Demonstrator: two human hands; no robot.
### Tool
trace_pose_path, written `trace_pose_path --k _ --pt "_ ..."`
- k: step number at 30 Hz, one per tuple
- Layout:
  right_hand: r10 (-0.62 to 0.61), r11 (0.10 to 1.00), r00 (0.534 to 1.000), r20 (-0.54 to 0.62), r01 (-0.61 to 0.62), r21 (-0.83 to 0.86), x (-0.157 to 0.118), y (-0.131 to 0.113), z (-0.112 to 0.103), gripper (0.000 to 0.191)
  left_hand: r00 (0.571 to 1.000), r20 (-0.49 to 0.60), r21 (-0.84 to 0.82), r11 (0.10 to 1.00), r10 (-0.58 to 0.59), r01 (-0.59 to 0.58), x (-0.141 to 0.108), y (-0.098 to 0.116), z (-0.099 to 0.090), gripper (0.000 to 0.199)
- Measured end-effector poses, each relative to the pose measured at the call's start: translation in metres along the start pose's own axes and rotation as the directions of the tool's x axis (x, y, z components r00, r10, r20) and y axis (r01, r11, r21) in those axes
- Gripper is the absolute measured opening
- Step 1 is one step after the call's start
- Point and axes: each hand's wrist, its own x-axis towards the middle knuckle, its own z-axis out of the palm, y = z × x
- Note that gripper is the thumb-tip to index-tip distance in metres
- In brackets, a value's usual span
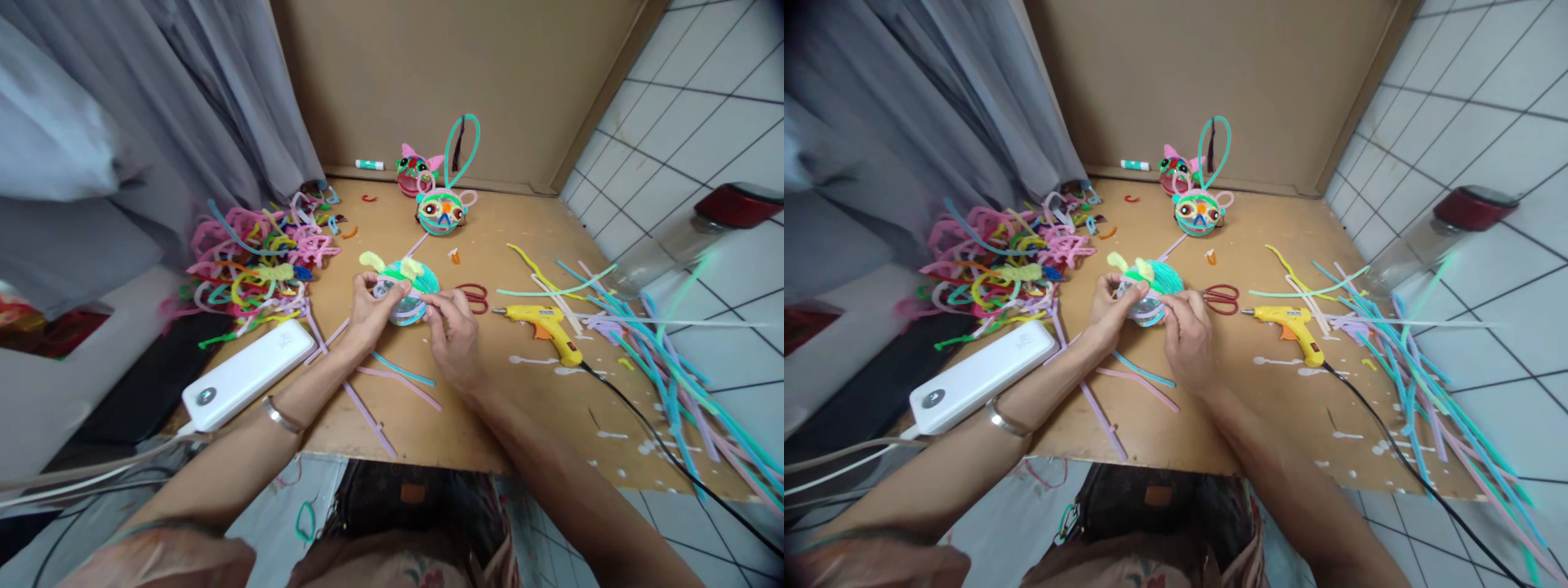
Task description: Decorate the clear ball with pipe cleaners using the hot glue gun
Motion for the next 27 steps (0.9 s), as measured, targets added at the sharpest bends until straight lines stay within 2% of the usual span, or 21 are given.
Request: trace_pose_path --k 4,9,27 --pt "-0.007 1.0 1.0 0.024 0.007 0.011 0.001 0.0004 -0.0022 0.024 1.0 0.004 0.043 0.999 0.009 -0.009 -0.0011 0.0009 0.0001 0.06" --pt "-0.019 1.0 1.0 0.024 0.019 0.015 0.0011 0.0013 -0.0026 0.025 1.0 -0.009 0.023 1.0 0.006 -0.006 -0.0025 0.0023 0.0013 0.057" --pt "-0.17 0.978 0.985 -0.013 0.168 -0.122 0.0027 0.0034 -0.0047 0.025 1.0 -0.03 0.041 0.999 -0.005 0.006 -0.0043 0.0063 0.0041 0.06"
